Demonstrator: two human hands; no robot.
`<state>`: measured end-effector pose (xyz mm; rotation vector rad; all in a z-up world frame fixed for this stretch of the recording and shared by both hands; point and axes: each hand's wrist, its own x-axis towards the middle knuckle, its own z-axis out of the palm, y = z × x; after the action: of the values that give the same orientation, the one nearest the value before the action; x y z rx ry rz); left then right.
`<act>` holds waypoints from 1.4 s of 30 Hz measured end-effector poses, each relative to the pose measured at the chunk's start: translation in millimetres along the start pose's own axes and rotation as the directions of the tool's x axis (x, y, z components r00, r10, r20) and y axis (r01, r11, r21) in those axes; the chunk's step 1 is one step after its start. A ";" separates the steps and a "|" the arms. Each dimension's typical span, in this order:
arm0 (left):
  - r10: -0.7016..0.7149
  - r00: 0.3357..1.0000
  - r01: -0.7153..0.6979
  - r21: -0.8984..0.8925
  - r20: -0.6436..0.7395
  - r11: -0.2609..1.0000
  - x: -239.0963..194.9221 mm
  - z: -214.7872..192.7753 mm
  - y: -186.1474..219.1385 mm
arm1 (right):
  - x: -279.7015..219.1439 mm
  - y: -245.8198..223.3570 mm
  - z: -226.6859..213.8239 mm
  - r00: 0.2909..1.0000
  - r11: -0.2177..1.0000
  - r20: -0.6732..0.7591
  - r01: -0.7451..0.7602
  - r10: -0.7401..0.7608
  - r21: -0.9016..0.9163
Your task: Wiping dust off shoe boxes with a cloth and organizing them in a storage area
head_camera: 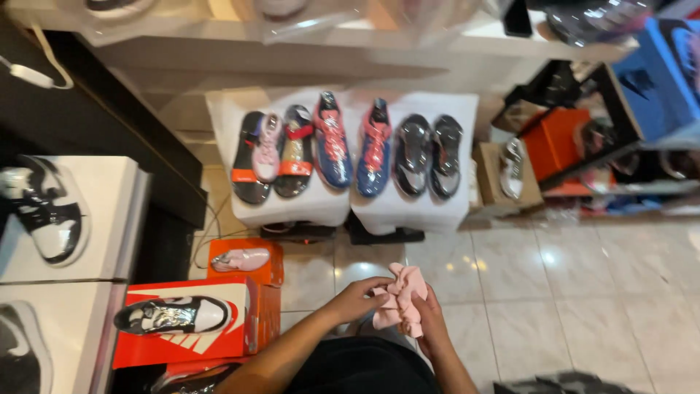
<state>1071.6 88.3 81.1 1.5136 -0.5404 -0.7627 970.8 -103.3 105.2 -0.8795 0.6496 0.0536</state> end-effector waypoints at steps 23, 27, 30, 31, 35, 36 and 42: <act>-0.004 0.589 0.565 0.409 -0.808 0.717 157.6 -356.4 -71.7 | 194.8 -48.6 148.1 0.998 0.951 0.065 0.032 -0.013 -0.308; 0.387 0.623 0.420 0.708 -0.680 0.567 156.8 -375.3 -93.7 | 193.9 -39.8 166.3 0.995 0.960 -0.051 0.070 -0.087 -0.270; 0.363 0.644 0.309 0.663 -0.674 0.682 135.3 -383.5 -88.7 | 174.6 -45.4 180.0 0.985 0.952 -0.092 0.114 -0.145 -0.286; 0.311 0.611 0.316 0.585 -0.728 0.747 125.8 -387.7 -93.8 | 167.6 -43.7 177.2 0.976 0.942 -0.110 0.146 -0.186 -0.301; 0.325 0.603 0.123 0.487 -0.729 0.865 120.5 -393.1 -76.1 | 151.6 -60.3 169.0 0.922 0.913 -0.180 0.281 -0.342 -0.294; 0.345 0.618 0.093 0.501 -0.707 0.860 129.3 -379.4 -74.4 | 146.6 -66.8 169.0 0.909 0.908 -0.195 0.307 -0.368 -0.284; 0.061 0.980 -0.088 -0.137 -0.191 0.987 160.8 -209.5 19.0 | 96.9 -81.3 166.0 0.556 0.442 0.085 0.735 -0.826 -0.513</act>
<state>1335.4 110.4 73.7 1.4046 -0.3908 -0.5823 1157.6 -55.7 185.1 -1.6610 0.3179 -0.7696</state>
